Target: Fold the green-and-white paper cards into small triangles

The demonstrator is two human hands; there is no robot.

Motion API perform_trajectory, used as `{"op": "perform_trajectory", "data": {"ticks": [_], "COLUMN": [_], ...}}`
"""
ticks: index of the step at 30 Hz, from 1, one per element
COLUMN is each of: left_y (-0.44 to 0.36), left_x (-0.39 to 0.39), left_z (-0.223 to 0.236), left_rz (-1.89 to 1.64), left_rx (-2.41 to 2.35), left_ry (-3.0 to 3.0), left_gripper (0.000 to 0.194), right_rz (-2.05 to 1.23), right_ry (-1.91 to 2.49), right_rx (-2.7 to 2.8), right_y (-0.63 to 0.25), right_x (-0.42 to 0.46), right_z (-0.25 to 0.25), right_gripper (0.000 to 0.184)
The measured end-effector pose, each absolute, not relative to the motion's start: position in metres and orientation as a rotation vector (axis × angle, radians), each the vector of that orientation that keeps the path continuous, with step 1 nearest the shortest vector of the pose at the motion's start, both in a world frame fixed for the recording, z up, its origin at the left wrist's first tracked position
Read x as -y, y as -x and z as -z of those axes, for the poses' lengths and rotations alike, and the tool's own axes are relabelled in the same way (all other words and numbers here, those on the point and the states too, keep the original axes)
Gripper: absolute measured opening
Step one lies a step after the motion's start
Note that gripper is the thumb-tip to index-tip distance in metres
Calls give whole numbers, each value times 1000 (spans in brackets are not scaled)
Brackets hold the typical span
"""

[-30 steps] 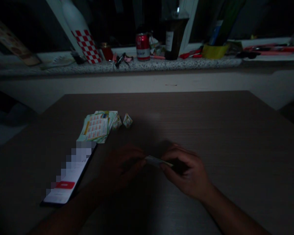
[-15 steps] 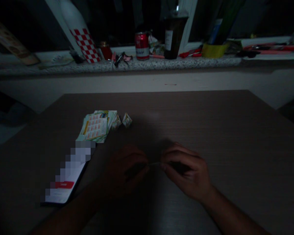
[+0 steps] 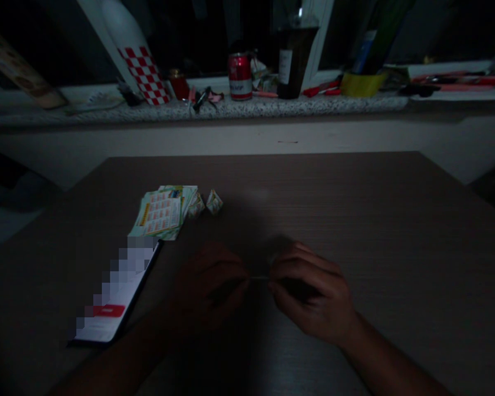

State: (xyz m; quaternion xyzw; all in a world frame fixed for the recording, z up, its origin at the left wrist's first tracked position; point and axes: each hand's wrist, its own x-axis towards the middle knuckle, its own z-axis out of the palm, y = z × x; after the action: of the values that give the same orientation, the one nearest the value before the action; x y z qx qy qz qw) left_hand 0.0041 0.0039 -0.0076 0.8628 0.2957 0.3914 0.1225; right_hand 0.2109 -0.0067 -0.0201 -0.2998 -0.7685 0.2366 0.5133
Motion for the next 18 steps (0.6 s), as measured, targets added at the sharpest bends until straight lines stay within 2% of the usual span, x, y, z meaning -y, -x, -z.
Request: {"op": "perform_trajectory", "data": {"ticks": [8,18], "left_y": [-12,-16], "left_x": [4,-2], "left_z": [0,0], "left_rz": [-1183,-1205], "left_rx": [-919,-1046], "left_ry": [-2646,-2757], "left_gripper": [3,11], "right_rz": [-333,-305], "right_ry": [637,640], "right_rx": [1981,2010], "right_y": [-207,-206], "right_x": [7,12], "right_z": [14,14], "right_gripper": [22,18]}}
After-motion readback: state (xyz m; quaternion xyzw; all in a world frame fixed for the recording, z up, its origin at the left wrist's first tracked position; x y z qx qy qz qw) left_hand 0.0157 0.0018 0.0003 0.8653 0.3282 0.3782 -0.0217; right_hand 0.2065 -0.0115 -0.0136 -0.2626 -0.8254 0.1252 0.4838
